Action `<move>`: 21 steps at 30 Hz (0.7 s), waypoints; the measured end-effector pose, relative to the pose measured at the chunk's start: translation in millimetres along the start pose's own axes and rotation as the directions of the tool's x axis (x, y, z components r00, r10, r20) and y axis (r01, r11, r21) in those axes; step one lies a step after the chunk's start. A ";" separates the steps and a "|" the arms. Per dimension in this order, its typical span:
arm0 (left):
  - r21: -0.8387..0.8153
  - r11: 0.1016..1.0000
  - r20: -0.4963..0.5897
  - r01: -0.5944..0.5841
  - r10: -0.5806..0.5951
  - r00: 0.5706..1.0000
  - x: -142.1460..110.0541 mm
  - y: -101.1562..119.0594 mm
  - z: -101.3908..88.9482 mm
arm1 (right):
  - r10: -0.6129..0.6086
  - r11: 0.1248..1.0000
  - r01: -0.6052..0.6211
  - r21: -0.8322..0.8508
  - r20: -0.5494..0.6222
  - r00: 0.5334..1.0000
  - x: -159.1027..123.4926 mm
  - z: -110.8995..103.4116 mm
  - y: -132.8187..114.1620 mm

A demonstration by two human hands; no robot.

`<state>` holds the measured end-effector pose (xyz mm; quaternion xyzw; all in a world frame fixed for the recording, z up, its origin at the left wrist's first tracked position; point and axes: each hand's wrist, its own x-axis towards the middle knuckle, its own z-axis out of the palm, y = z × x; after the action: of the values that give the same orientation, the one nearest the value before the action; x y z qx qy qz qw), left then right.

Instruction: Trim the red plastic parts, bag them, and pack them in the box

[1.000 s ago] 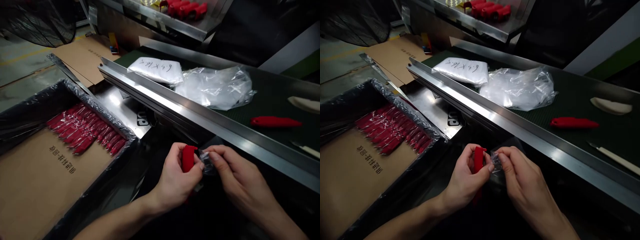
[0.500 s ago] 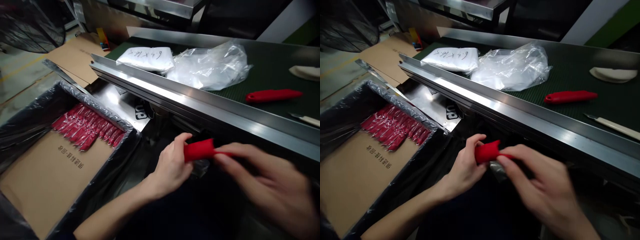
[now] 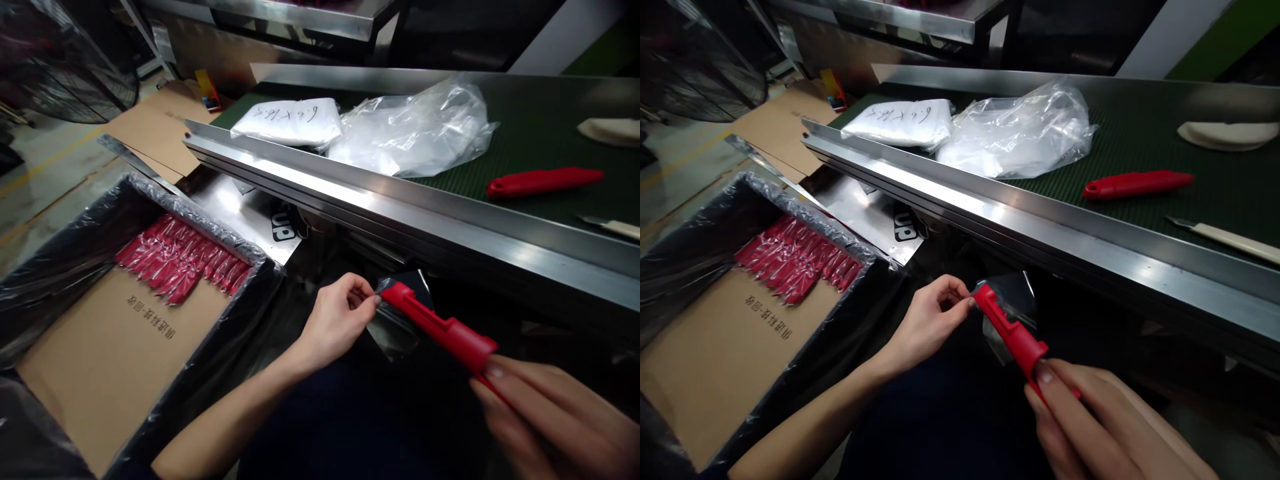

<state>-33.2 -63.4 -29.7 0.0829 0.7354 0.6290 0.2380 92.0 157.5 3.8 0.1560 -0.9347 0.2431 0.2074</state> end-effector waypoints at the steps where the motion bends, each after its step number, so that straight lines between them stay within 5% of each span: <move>1: 0.012 1.000 -0.010 -0.006 0.006 1.000 -1.8 2.1 0.1 | -0.069 0.998 0.069 -0.004 0.027 0.997 1.2 -1.0 2.1; 4: 0.032 0.999 -0.034 -0.033 0.034 0.999 -5.5 6.8 0.3 | -0.190 0.979 0.196 -0.049 0.099 0.977 8.1 -1.7 -1.1; 9: -0.008 0.998 -0.046 -0.062 0.061 0.997 -5.7 6.0 -0.6 | -0.122 0.977 0.149 -0.152 0.177 0.977 10.1 3.2 -17.5; 14: -0.020 0.992 -0.057 -0.123 0.122 0.991 -8.8 2.4 0.8 | -0.248 0.945 0.303 -0.124 0.331 0.911 3.9 8.6 -13.5; 18: -0.054 0.983 -0.102 -0.176 0.169 0.980 -19.0 -2.8 10.6 | -0.154 0.975 0.164 -0.153 0.074 0.985 7.8 21.7 -25.1; 21: -0.085 0.976 -0.148 -0.202 0.188 0.971 -28.0 -9.6 22.6 | 0.079 0.990 -0.103 -0.100 -0.224 0.971 7.8 40.1 -47.8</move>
<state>3.2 -57.1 -34.2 0.0989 0.7063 0.6893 0.1271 91.6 95.4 -5.9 0.0733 -0.9242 0.2159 0.3064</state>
